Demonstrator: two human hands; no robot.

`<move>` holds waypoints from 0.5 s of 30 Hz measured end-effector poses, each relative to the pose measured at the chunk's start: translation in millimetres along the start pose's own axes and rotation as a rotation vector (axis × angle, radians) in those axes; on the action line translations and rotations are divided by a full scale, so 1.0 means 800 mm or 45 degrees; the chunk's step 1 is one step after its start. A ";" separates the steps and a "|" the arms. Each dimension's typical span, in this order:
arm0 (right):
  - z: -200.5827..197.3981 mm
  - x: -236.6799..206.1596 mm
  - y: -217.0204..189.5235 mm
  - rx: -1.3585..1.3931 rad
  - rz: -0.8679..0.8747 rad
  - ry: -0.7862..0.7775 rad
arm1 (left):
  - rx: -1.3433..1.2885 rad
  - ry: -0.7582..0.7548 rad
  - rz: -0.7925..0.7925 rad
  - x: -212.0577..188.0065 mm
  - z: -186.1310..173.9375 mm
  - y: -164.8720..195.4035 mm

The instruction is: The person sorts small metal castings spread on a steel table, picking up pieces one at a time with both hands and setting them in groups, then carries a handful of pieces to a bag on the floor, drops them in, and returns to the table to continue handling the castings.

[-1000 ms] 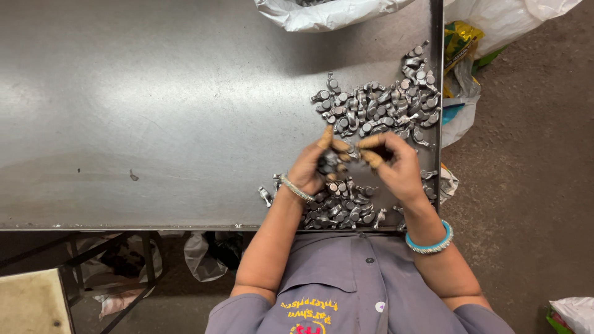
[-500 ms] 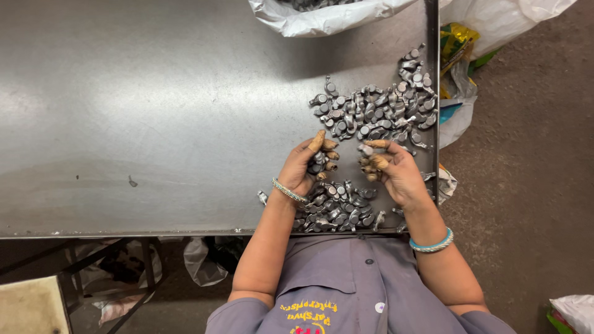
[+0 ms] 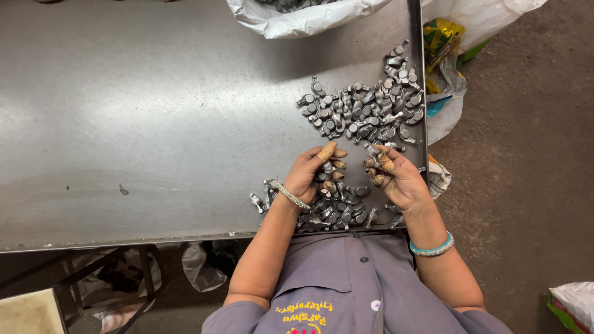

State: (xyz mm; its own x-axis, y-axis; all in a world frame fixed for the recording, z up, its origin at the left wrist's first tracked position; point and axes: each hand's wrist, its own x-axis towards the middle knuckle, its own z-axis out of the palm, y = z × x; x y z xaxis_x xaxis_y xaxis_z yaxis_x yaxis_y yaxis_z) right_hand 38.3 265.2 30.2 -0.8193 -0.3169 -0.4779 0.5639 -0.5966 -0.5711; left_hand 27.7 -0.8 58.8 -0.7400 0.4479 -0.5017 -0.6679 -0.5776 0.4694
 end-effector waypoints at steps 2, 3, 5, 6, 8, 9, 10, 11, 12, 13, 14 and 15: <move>0.022 -0.007 0.004 -0.173 -0.106 0.007 | 0.052 -0.006 -0.007 -0.001 0.004 -0.003; 0.035 -0.012 0.005 -0.260 -0.160 0.016 | 0.016 -0.010 -0.039 0.001 0.007 -0.007; 0.060 -0.015 0.004 -0.808 -0.553 0.008 | -0.055 -0.018 -0.103 0.005 0.012 -0.015; 0.072 -0.019 0.001 -1.083 -0.749 0.007 | -0.088 -0.043 -0.115 0.004 0.012 -0.017; 0.085 -0.027 -0.021 -1.694 -0.878 0.415 | -0.161 -0.094 -0.138 0.003 0.012 -0.021; 0.090 -0.026 -0.030 -1.991 -0.927 0.624 | -0.146 -0.104 -0.132 0.003 0.011 -0.020; 0.094 -0.026 -0.036 -2.117 -0.937 0.646 | -0.133 -0.113 -0.127 0.002 0.010 -0.018; 0.095 -0.026 -0.042 -2.243 -0.945 0.665 | -0.121 -0.121 -0.120 0.000 0.011 -0.016; 0.095 -0.024 -0.045 -2.367 -0.956 0.679 | -0.107 -0.087 -0.117 0.001 0.013 -0.012; 0.094 -0.022 -0.044 -2.320 -0.942 0.680 | -0.093 -0.056 -0.112 0.003 0.017 -0.007; 0.092 -0.019 -0.041 -2.272 -0.928 0.681 | -0.078 -0.026 -0.107 0.008 0.023 0.001; 0.089 -0.017 -0.036 -2.223 -0.914 0.679 | -0.087 -0.062 -0.071 0.015 0.029 0.012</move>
State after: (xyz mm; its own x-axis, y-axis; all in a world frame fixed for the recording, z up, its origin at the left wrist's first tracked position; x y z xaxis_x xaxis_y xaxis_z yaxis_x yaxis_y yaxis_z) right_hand 25.4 234.4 100.7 -0.9840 0.0291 0.1756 -0.0605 0.8731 -0.4837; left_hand 10.3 15.1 74.2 -0.7060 0.5124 -0.4890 -0.7023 -0.5954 0.3901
